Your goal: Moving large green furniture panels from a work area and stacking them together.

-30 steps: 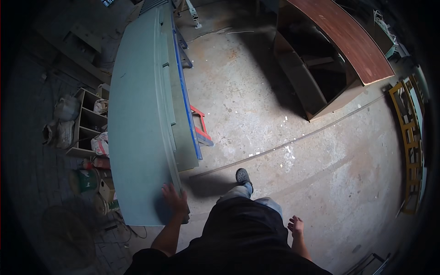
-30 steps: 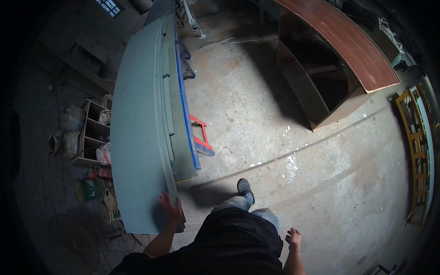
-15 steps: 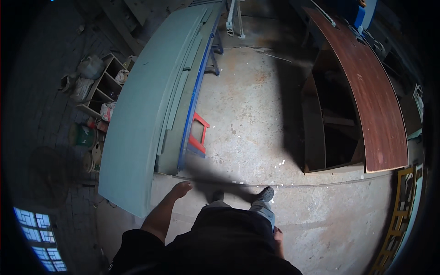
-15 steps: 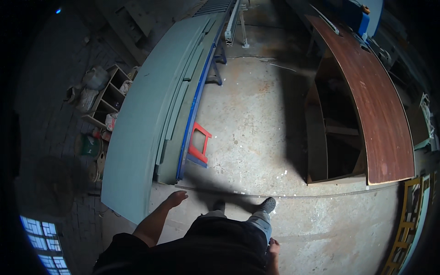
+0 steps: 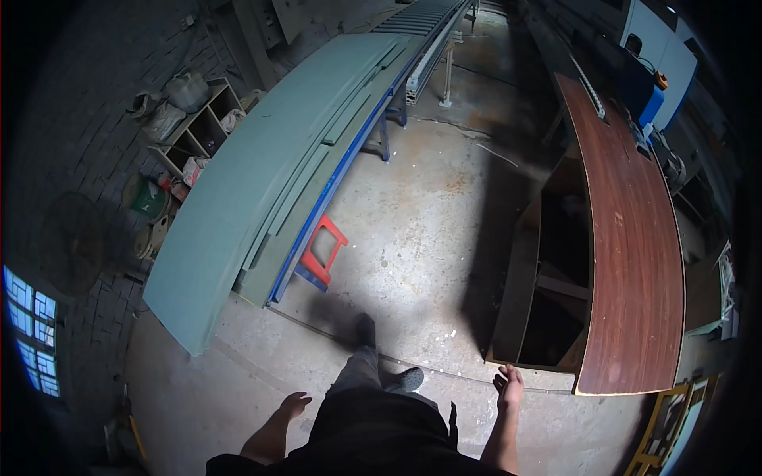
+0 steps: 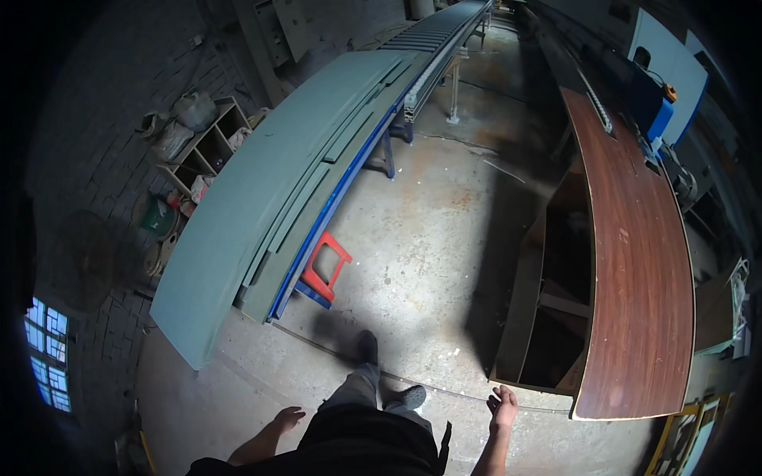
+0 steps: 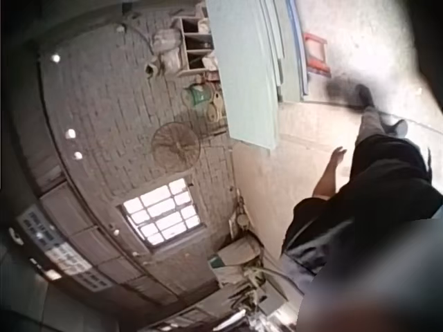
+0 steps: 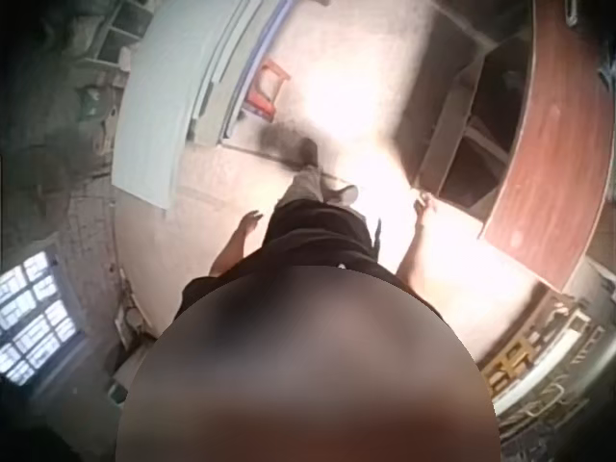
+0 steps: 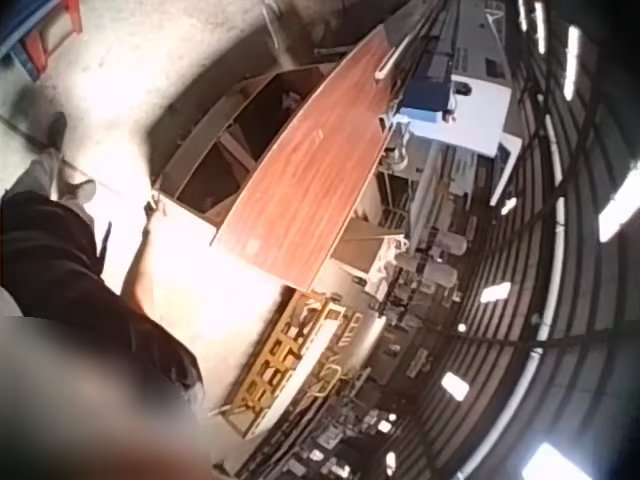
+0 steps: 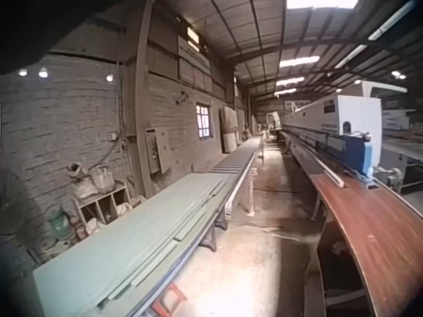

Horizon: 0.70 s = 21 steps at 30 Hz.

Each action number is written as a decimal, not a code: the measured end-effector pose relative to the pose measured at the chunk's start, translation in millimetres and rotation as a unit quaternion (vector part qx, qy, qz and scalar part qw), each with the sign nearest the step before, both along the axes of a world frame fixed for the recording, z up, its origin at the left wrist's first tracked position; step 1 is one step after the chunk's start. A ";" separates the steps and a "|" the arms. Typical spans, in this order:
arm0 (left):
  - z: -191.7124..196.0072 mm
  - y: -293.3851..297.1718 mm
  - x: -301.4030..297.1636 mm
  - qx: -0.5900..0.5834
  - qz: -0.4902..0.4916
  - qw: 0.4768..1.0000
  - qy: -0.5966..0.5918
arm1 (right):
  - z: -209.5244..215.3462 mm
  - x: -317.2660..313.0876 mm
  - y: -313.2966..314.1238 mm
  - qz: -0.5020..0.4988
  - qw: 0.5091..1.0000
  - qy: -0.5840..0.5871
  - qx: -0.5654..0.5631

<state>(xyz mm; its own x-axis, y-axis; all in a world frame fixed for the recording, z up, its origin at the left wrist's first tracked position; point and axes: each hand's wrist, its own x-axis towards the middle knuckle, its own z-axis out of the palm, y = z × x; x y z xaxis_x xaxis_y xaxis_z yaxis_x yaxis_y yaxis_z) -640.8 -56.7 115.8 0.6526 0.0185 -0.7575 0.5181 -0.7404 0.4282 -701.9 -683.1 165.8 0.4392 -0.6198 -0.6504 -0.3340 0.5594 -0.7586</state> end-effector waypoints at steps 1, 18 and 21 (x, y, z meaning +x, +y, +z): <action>-4.0 -5.0 -1.0 0.001 0.019 0.999 0.033 | 25.3 15.7 -10.2 0.008 0.998 -0.046 -0.033; -16.7 -92.3 95.7 -0.001 -0.365 0.881 -0.300 | 125.3 0.6 -149.3 0.145 0.652 0.416 -0.617; -27.4 -87.4 86.8 -0.080 -0.134 0.980 -0.123 | 119.9 -0.6 -152.5 0.103 0.660 0.408 -0.622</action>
